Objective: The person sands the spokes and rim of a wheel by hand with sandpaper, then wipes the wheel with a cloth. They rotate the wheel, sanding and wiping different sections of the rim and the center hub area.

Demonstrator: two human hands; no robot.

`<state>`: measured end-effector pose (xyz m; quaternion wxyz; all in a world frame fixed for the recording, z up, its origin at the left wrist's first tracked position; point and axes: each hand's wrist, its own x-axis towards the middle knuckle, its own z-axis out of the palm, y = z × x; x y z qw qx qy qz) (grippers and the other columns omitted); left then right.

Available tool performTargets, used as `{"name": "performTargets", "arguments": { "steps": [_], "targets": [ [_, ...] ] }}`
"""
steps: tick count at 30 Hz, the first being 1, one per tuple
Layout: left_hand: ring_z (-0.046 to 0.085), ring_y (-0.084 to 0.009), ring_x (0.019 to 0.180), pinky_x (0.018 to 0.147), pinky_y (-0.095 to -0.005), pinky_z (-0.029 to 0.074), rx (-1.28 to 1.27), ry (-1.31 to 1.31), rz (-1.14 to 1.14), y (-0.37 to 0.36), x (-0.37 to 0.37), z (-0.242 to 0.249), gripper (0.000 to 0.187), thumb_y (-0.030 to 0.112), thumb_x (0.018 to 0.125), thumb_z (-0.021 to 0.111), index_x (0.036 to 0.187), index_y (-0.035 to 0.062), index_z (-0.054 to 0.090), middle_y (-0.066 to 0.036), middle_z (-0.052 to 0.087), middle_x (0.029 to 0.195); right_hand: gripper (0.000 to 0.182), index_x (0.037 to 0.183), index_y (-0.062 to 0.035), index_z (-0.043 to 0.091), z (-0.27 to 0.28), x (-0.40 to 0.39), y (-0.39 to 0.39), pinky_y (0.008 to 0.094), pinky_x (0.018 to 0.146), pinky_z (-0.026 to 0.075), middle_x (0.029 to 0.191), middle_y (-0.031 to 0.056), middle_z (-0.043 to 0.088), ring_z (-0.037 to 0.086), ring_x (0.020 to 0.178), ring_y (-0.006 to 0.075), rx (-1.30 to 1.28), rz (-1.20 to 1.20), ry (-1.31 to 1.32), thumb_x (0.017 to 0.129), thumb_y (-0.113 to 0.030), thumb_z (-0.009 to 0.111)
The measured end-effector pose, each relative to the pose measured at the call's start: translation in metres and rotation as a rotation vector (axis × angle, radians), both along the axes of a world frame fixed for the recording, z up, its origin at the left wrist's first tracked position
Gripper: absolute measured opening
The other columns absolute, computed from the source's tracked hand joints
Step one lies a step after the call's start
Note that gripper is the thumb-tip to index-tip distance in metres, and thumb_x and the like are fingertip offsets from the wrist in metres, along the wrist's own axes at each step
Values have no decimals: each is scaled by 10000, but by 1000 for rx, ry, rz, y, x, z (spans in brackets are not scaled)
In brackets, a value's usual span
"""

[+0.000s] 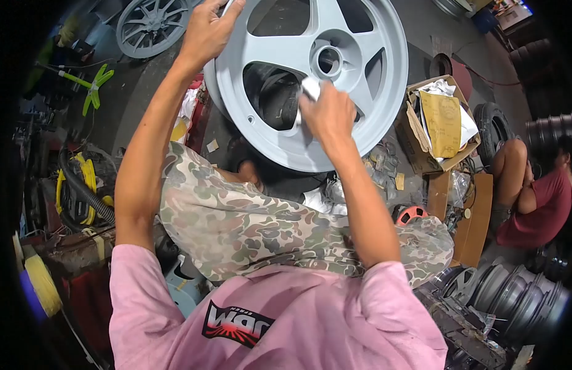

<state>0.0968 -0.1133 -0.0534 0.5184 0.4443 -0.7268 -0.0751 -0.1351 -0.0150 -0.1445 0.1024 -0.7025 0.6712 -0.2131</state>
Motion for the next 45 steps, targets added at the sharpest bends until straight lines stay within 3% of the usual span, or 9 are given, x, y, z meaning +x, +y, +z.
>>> {"name": "performTargets", "arguments": {
  "steps": [7,10,12,21,26,29,30,37,45],
  "targets": [
    [673,-362,1036,906,-391,511,-3,30,-40,-5,-1,-3,283,160,983,572,1175,-20,675,-218,698,1070,362,922,17,739,28,-51,40,412,717,551,775,203,725,728,739,325,227,-10,-383,836,-332,780],
    [685,-399,992,867,-424,534,-100,-22,-5,-17,8,-13,326,170,922,677,1159,-48,625,-237,701,1010,369,1230,-9,650,15,-66,38,313,628,506,900,131,705,635,693,164,215,90,-613,927,-211,709],
    [686,-292,819,766,-378,523,-220,-213,205,-19,9,-11,346,310,971,657,1084,-15,690,-161,704,908,551,1493,-84,444,18,-60,44,254,578,460,1057,66,628,541,713,75,209,195,-816,980,-121,641],
    [705,-431,925,816,-486,552,185,-574,448,-16,-29,40,459,266,834,782,1123,-25,576,-259,710,941,246,1244,-72,673,-3,-11,48,185,467,355,774,-21,602,454,555,19,561,200,-1618,1036,-113,548],
    [701,-446,881,767,-511,562,140,-698,475,-18,-46,42,550,188,716,871,1090,-4,517,-267,697,899,293,1290,-64,680,-9,24,58,274,574,477,693,39,595,558,630,77,504,205,-1183,1037,-179,587],
    [709,-433,866,753,-496,567,71,-742,513,-17,-48,38,522,194,720,858,1082,1,536,-260,703,899,498,1192,-31,728,8,28,64,424,946,498,969,242,738,697,970,400,416,258,-468,1023,-468,560],
    [701,-433,864,754,-496,561,97,-746,526,-19,-49,37,481,197,743,837,1065,0,539,-252,697,900,571,1172,-33,733,6,26,64,448,884,511,915,275,712,679,937,450,397,271,-486,1014,-539,524],
    [724,-440,884,760,-531,570,120,-799,535,-21,-40,37,520,346,792,822,1096,29,545,-245,733,907,536,940,68,675,-4,54,34,505,708,462,778,323,616,615,790,500,143,442,-714,1003,-456,582],
    [713,-459,838,732,-549,560,87,-783,511,-20,-38,32,496,346,828,793,1104,20,542,-248,721,850,329,971,48,702,0,7,33,539,795,523,821,307,662,651,830,495,342,625,-337,916,-251,575]
  ]
}}
